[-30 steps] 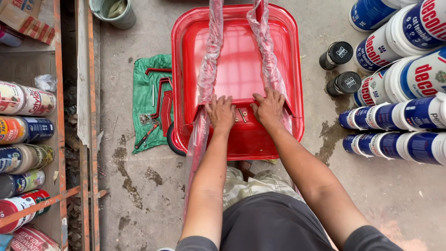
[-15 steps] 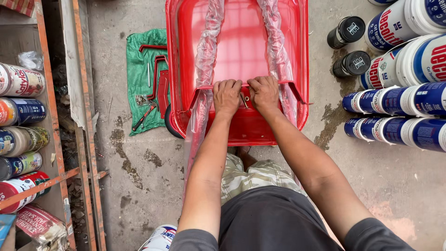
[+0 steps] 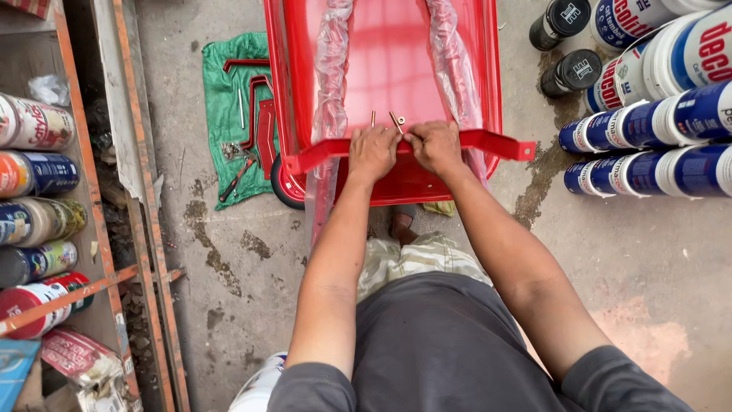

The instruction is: The person assembles a red wheelbarrow by attaching the handles, a metal support bar, and a wheel. They use a wrench to tighten bolts and nuts to secure the components together.

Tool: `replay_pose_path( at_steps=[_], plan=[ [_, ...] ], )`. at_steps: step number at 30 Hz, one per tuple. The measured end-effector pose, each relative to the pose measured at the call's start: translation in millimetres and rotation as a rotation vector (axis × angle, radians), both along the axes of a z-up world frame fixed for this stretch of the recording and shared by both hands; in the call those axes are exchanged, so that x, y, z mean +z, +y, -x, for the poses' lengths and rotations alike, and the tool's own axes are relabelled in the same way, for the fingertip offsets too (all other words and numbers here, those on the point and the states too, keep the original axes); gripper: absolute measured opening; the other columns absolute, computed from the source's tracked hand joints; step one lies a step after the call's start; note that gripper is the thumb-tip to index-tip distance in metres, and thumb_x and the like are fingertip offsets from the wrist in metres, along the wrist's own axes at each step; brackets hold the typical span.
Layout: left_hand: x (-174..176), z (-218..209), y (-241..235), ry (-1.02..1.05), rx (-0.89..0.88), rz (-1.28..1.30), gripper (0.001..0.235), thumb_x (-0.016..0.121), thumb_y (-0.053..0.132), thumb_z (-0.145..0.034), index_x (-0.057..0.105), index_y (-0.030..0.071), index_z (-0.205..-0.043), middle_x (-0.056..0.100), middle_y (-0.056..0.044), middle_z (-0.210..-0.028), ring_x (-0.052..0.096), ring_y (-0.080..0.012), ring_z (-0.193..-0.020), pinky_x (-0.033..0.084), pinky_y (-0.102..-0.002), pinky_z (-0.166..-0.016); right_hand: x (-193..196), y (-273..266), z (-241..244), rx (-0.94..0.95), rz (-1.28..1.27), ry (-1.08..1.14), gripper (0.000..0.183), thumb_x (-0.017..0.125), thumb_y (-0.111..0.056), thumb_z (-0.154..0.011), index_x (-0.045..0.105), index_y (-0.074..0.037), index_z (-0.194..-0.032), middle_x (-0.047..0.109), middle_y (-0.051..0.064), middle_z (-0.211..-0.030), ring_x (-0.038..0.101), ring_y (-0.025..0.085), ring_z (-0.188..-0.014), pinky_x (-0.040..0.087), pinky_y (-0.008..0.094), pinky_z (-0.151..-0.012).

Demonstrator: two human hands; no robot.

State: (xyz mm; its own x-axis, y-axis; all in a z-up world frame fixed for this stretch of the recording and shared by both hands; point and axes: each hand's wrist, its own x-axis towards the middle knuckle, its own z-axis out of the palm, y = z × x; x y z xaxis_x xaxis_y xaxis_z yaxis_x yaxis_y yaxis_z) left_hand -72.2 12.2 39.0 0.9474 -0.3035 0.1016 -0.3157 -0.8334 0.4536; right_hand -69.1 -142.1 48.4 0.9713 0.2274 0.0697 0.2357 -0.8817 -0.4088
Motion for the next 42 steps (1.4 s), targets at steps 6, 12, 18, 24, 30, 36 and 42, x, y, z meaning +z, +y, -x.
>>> replay_pose_path(
  at_steps=[6,12,18,24,30,36,42],
  plan=[
    [-8,59,13,0.200,0.015,-0.023,0.021,0.042,0.035,-0.088,0.058,0.021,-0.090,0.056,-0.005,-0.074,0.059,-0.0254,-0.079,0.040,-0.039,-0.078,-4,16,60,-0.023,-0.002,0.119,0.012,0.059,-0.036,-0.082,0.065,-0.027,-0.087,0.061,0.000,-0.068,0.061,0.023,-0.076,0.037,0.037,-0.072],
    [-10,92,18,0.318,-0.012,-0.034,0.026,0.039,0.040,-0.089,0.058,0.023,-0.092,0.057,-0.004,-0.079,0.058,-0.0238,-0.083,0.038,-0.037,-0.081,-7,20,98,-0.049,0.034,0.212,0.016,0.055,-0.041,-0.084,0.064,-0.030,-0.092,0.063,-0.002,-0.074,0.061,0.020,-0.081,0.036,0.036,-0.075],
    [-9,116,20,0.341,-0.029,-0.040,0.024,0.041,0.039,-0.088,0.058,0.023,-0.093,0.057,-0.004,-0.080,0.057,-0.0227,-0.084,0.039,-0.036,-0.081,-7,21,125,-0.096,-0.017,0.244,0.014,0.057,-0.040,-0.083,0.065,-0.030,-0.090,0.064,-0.003,-0.075,0.061,0.020,-0.083,0.037,0.034,-0.076],
    [-15,135,18,0.354,-0.031,-0.027,0.027,0.039,0.040,-0.089,0.059,0.022,-0.094,0.057,-0.005,-0.079,0.057,-0.0237,-0.083,0.039,-0.036,-0.081,-12,17,144,-0.093,-0.055,0.229,0.012,0.059,-0.037,-0.082,0.065,-0.028,-0.088,0.062,0.000,-0.071,0.061,0.022,-0.079,0.036,0.035,-0.075],
    [-23,150,10,0.354,0.008,-0.017,0.027,0.040,0.042,-0.089,0.059,0.023,-0.091,0.057,-0.005,-0.078,0.057,-0.0239,-0.084,0.040,-0.036,-0.080,-19,9,155,-0.059,-0.055,0.238,0.011,0.059,-0.037,-0.082,0.065,-0.031,-0.089,0.061,-0.001,-0.070,0.061,0.020,-0.080,0.035,0.035,-0.077],
    [-20,161,-1,0.326,0.039,-0.011,0.023,0.044,0.038,-0.088,0.061,0.023,-0.090,0.059,-0.005,-0.077,0.058,-0.0239,-0.082,0.040,-0.036,-0.080,-20,-1,163,-0.029,-0.054,0.260,0.013,0.057,-0.035,-0.083,0.065,-0.029,-0.092,0.061,0.001,-0.073,0.060,0.022,-0.081,0.036,0.036,-0.078],
    [-19,176,-9,0.310,0.068,-0.026,0.021,0.046,0.038,-0.087,0.061,0.023,-0.090,0.058,-0.005,-0.077,0.058,-0.0230,-0.081,0.041,-0.036,-0.079,-20,-9,174,-0.001,-0.074,0.257,0.014,0.057,-0.037,-0.084,0.065,-0.030,-0.093,0.061,0.001,-0.074,0.060,0.021,-0.081,0.037,0.036,-0.078]
  ],
)
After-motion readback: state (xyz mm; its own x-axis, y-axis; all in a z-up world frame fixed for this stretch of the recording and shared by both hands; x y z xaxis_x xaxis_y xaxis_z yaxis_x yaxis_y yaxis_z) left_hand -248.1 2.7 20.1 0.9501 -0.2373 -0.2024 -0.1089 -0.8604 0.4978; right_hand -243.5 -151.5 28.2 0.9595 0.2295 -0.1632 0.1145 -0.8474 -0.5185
